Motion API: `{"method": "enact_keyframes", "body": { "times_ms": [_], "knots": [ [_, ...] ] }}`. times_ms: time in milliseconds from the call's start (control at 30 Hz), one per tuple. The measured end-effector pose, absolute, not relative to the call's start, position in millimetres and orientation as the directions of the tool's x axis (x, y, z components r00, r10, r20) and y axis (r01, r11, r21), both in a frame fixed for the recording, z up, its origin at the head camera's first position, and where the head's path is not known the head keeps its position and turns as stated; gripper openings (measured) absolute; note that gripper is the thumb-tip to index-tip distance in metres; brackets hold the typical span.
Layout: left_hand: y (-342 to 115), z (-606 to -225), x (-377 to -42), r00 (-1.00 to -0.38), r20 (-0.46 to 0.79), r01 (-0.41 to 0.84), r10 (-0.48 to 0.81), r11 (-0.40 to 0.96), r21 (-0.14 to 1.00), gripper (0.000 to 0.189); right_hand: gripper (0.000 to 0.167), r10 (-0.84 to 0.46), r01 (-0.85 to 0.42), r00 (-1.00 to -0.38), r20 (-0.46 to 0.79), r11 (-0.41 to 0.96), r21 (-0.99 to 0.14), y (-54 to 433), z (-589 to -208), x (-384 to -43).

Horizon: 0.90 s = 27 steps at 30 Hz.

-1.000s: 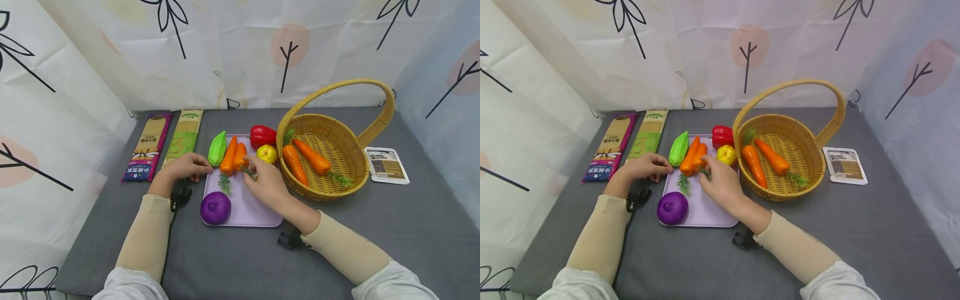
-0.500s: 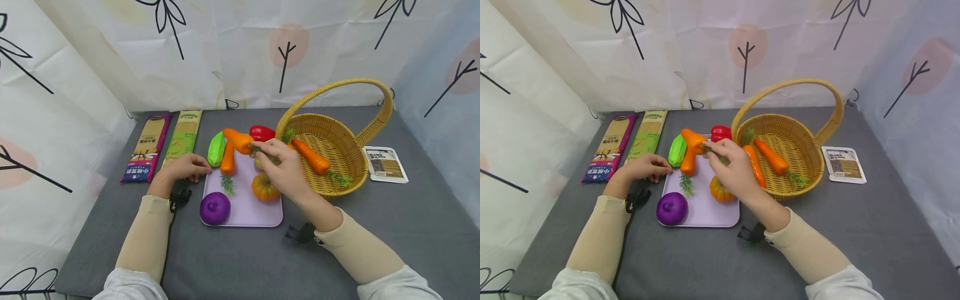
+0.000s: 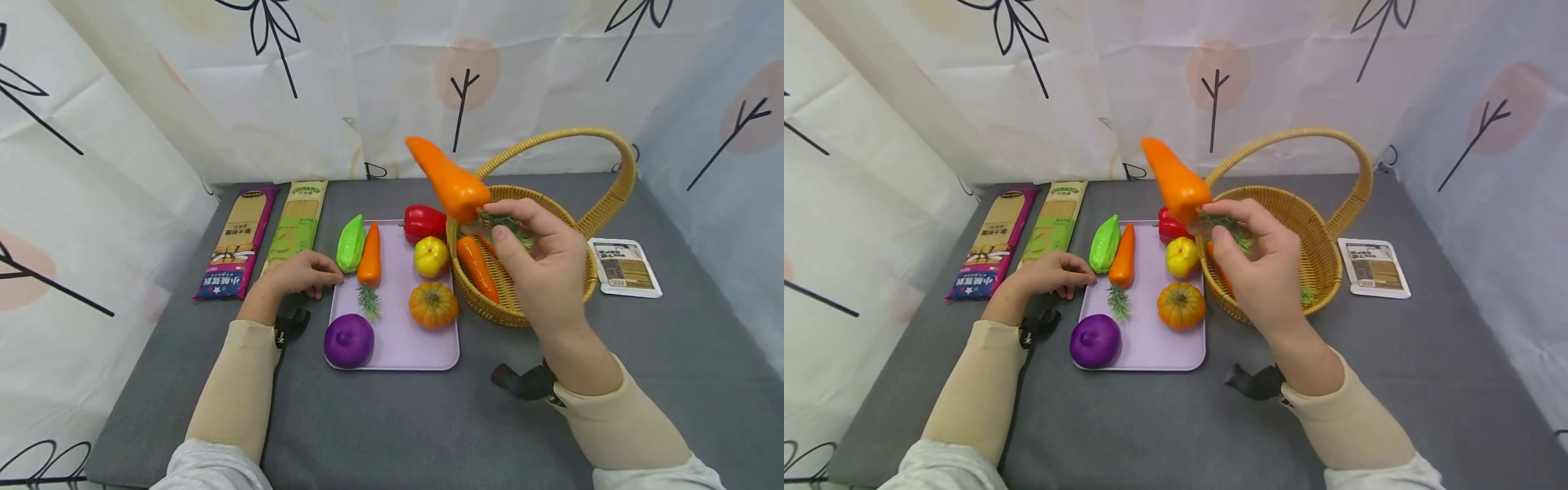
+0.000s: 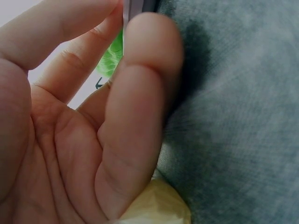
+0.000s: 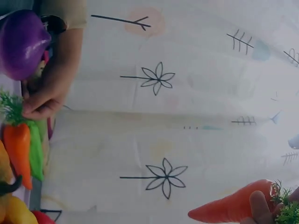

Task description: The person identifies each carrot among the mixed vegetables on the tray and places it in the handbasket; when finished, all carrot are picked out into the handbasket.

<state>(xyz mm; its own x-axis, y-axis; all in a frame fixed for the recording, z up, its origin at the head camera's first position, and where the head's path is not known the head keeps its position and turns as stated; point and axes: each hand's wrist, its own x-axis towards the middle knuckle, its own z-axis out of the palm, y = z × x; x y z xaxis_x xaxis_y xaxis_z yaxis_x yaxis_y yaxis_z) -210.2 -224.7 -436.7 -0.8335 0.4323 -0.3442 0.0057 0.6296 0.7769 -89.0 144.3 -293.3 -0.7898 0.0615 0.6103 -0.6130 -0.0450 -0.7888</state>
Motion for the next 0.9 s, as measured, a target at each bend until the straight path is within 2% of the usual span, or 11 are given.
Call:
{"method": "enact_keyframes", "body": {
  "times_ms": [200,300,533,667,833,900],
  "knots": [
    [-225.1,-435.6,-208.8,-0.832,-0.344,0.005,0.435,0.625,0.780,0.022,0.019,0.212,-0.646,-0.763,0.611,-0.303,-0.701,160.6,-280.2,-90.3],
    [-225.2,-436.2,-208.9,-0.832,-0.343,0.005,0.436,0.624,0.781,0.022,0.018,0.304,-0.663,-0.749,0.589,-0.363,-0.655,172.0,-273.7,-92.3],
    [-224.5,-437.2,-209.6,-0.830,-0.336,0.012,0.445,0.617,0.787,0.024,0.017,0.445,-0.671,-0.736,0.510,-0.382,-0.635,208.8,-262.9,-93.5],
    [-224.4,-436.2,-209.2,-0.829,-0.332,0.018,0.450,0.614,0.789,0.025,0.019,0.519,-0.683,-0.723,0.457,-0.434,-0.588,229.9,-261.2,-96.5],
    [-224.9,-438.0,-210.9,-0.834,-0.327,0.024,0.443,0.622,0.783,0.024,0.028,0.495,-0.676,-0.726,0.477,-0.388,-0.627,254.6,-263.3,-101.5],
    [-225.1,-438.8,-211.5,-0.836,-0.326,0.025,0.442,0.623,0.782,0.024,0.031,0.472,-0.650,-0.751,0.463,-0.400,-0.646,264.6,-264.6,-104.4]
  ]
}}
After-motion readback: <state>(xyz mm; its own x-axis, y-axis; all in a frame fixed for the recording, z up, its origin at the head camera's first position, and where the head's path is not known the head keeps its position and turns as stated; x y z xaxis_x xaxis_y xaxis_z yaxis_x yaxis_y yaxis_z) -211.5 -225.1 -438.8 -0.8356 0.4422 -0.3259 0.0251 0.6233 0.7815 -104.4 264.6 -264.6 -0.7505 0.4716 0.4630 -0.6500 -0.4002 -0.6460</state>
